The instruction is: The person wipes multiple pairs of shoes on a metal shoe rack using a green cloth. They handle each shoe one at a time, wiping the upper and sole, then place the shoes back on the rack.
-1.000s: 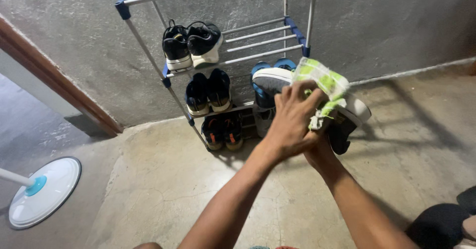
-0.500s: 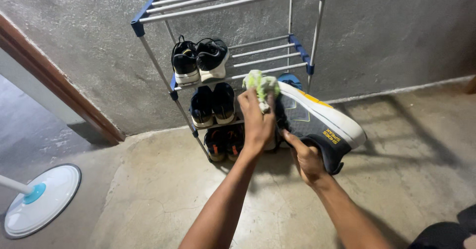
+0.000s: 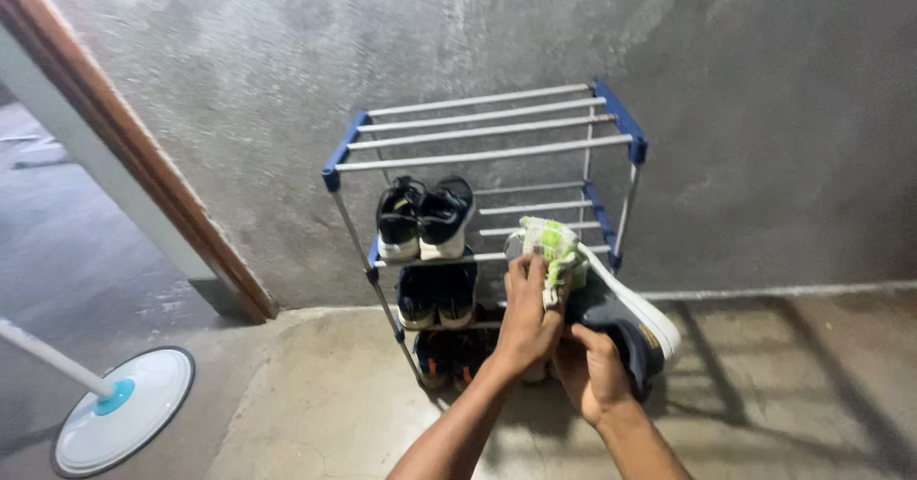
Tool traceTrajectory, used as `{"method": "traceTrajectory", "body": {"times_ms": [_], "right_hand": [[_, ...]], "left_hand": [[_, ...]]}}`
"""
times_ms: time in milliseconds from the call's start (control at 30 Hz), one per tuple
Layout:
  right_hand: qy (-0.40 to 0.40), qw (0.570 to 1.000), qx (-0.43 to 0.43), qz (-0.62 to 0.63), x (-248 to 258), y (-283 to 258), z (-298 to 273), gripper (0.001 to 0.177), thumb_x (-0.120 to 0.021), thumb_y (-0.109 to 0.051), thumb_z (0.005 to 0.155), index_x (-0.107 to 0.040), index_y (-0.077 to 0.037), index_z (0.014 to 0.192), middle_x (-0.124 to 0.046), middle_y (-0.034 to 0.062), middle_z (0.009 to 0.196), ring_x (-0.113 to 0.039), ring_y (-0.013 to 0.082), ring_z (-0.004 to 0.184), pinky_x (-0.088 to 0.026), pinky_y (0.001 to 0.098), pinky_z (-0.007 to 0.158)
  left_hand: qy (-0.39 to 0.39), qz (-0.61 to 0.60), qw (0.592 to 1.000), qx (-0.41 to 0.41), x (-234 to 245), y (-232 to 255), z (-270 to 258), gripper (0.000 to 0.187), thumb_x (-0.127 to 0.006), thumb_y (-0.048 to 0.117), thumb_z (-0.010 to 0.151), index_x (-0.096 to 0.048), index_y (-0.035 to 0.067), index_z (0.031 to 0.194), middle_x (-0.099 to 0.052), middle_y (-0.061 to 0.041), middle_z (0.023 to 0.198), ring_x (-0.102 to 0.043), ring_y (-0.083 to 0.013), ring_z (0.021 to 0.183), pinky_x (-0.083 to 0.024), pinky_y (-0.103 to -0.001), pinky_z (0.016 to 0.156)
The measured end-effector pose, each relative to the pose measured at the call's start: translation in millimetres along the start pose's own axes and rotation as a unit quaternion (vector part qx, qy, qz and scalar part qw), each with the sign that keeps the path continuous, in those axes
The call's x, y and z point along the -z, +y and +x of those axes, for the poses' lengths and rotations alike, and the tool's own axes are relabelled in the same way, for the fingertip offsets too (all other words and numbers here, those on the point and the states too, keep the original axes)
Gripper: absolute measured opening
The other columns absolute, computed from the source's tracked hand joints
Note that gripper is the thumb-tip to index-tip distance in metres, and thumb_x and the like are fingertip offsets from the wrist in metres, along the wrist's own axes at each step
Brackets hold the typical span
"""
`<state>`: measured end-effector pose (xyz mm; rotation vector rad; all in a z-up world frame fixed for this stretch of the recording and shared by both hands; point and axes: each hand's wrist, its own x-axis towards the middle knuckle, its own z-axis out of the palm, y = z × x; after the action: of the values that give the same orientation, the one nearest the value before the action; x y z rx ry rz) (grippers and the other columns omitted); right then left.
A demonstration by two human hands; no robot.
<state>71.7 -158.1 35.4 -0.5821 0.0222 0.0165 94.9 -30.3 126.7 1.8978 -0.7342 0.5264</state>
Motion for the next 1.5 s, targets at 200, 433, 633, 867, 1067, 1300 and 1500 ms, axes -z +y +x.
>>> {"method": "traceTrajectory", "body": {"times_ms": [200,433,633,867,1067,1300,1500], "right_hand": [[0.007,0.999,-0.020,0.030,-50.9,-19.1,-33.0,0.035,-0.064,-0.018,0.087,-0.067,-0.005,0.119,-0.073,0.0067,0.115,-0.066,0.0229,0.108,-0.048,0.0392,0.098],[-0.030,0.999,-0.005,-0.017,-79.9,8.7,-46.6,0.039,-0.067,-0.026,0.093,-0.062,-0.010,0.129,-0.068,0.0013,0.126,-0.060,0.0188,0.120,-0.044,0.0366,0.109],[0.109,0.993,0.022,-0.032,-147.1,-5.8,-52.9,0.070,-0.047,-0.065,0.091,-0.055,-0.017,0.141,-0.062,-0.0034,0.131,-0.058,0.0140,0.115,-0.044,0.0345,0.101],[0.083,0.991,0.084,-0.066,-205.5,-33.5,-71.9,0.079,-0.044,-0.074,0.103,-0.057,-0.006,0.142,-0.066,0.0046,0.119,-0.052,0.0158,0.096,-0.040,0.0340,0.087],[0.107,0.992,0.042,0.046,-267.8,-38.1,-66.7,0.065,-0.049,-0.065,0.095,-0.062,-0.011,0.130,-0.066,-0.0005,0.113,-0.058,0.0120,0.095,-0.050,0.0315,0.088],[0.143,0.987,0.074,0.025,-260.8,2.0,-99.6,0.035,-0.061,-0.038,0.097,-0.066,-0.005,0.107,-0.071,0.0062,0.087,-0.064,0.0188,0.072,-0.051,0.0344,0.062],[0.155,0.957,0.135,0.207,-209.6,-21.7,-124.7,0.010,-0.062,-0.019,0.097,-0.065,-0.010,0.095,-0.070,-0.0012,0.080,-0.062,0.0115,0.065,-0.044,0.0272,0.058]], "left_hand": [[0.053,0.014,0.998,-0.019,11.0,1.4,-7.3,0.042,-0.066,0.011,0.092,-0.050,0.001,0.130,-0.044,-0.026,0.137,-0.045,-0.0475,0.125,-0.039,-0.051,0.107],[0.080,-0.046,0.995,0.049,41.1,3.9,8.7,0.050,-0.061,0.014,0.097,-0.046,0.004,0.143,-0.047,-0.022,0.129,-0.054,-0.0403,0.117,-0.045,-0.047,0.100],[-0.085,0.043,0.995,-0.032,84.9,42.1,34.5,0.050,-0.073,0.013,0.080,-0.057,0.009,0.127,-0.055,-0.018,0.115,-0.061,-0.0408,0.101,-0.052,-0.047,0.081],[0.089,0.001,0.993,0.077,138.2,29.7,87.5,0.045,-0.077,0.031,0.097,-0.053,0.004,0.123,-0.056,-0.022,0.115,-0.063,-0.0428,0.098,-0.052,-0.048,0.080],[-0.045,-0.196,0.979,-0.033,151.2,54.8,62.1,0.060,-0.077,0.029,0.093,-0.045,0.000,0.134,-0.056,-0.024,0.123,-0.062,-0.0446,0.112,-0.050,-0.049,0.094],[0.063,-0.021,0.996,0.058,161.6,56.2,86.4,0.042,-0.069,0.022,0.091,-0.054,0.006,0.127,-0.049,-0.023,0.120,-0.062,-0.0441,0.098,-0.053,-0.047,0.077],[0.057,-0.169,0.977,0.118,110.0,98.5,6.9,0.031,-0.062,0.026,0.101,-0.059,0.004,0.123,-0.060,-0.015,0.111,-0.062,-0.0307,0.099,-0.050,-0.037,0.086]]}}
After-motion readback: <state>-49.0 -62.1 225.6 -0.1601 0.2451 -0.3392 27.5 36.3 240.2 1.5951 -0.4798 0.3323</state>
